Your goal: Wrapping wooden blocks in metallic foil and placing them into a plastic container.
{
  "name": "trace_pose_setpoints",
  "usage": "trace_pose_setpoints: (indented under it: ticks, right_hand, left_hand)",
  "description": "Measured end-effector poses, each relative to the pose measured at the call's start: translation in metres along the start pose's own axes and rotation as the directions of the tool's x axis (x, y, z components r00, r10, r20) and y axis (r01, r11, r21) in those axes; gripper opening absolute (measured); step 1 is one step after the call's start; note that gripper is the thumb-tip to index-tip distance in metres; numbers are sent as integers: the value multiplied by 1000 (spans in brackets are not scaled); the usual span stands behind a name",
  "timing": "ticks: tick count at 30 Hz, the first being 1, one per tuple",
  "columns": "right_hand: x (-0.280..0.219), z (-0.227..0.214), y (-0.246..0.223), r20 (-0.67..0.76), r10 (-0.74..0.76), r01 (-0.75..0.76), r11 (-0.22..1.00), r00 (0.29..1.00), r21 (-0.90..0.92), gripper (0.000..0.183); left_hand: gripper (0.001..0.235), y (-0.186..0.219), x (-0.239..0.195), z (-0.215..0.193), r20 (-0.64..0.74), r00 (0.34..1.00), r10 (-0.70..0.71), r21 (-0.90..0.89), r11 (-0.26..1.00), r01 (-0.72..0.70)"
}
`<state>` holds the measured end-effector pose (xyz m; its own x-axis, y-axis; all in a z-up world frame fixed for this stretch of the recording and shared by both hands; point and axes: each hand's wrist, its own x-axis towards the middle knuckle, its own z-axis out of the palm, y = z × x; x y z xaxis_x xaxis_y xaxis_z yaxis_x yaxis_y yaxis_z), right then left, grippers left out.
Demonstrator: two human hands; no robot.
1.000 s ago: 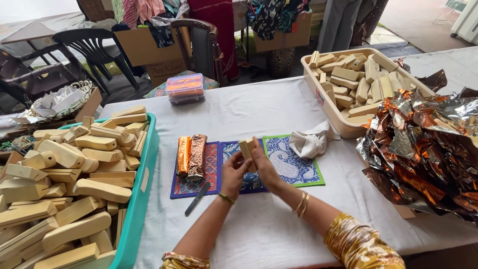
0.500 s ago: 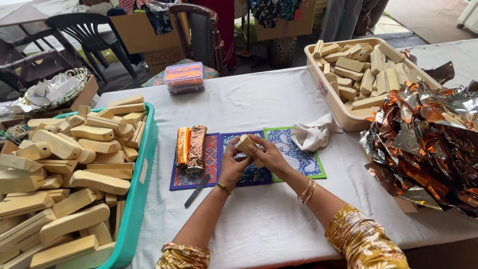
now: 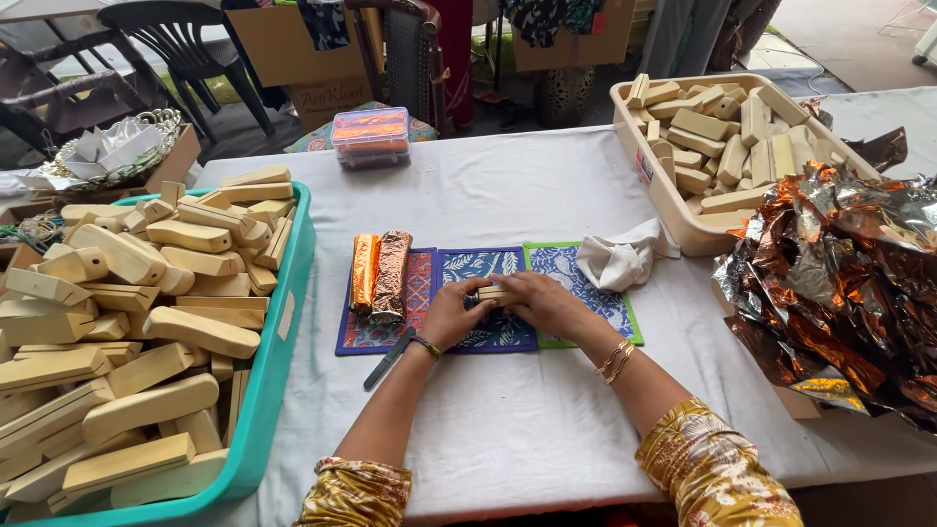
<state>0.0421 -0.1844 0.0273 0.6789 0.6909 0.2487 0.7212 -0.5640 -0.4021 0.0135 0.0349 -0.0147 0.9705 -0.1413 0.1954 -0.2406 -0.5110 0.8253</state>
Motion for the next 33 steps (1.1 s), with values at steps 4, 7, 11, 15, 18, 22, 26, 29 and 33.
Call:
trace_pose_setpoints:
  ticks: [4,7,11,15,18,22,26,29,33]
  right_hand:
    - [-2,-26,-13,53,181,-171,973,982,-154,51]
    - [-4,-30,-3,65,187,-188,982,980,8,45]
    - [-3,-23,5,50,161,-163,986,986,43,46]
    - [-2,-30,6,119,206,-218,972,971,93,47]
    - [-4,-35,0,137,233,-244,967,963,68,50]
    - [-5,-41,8,-206,-30,-6,985,978,-171,67]
    - [-40,-114,33,-495,-79,-89,948,865,-305,54]
    - [-104,-170,52,-818,-134,-298,889,560,-349,38]
    - [-187,-219,72,-895,-21,-819,393,445,-417,40]
  left_hand:
    - [39,-4,1,-1,-81,997,15,57,998,-11]
    - [43,-8,3,-2,-72,997,4,62,998,0]
    - [48,16,-4,-9,-48,998,-37,112,993,43]
    - [46,23,-6,-6,-64,998,-20,137,990,28]
    - [45,29,-9,-4,-59,998,-26,172,984,36]
    - [46,18,-4,-1,-75,997,20,185,983,-6]
    - [49,17,-3,-1,-77,997,13,190,982,1]
    - [50,16,-3,-1,-74,997,15,172,985,-2]
    - [50,15,-3,-1,-64,998,-15,144,989,25]
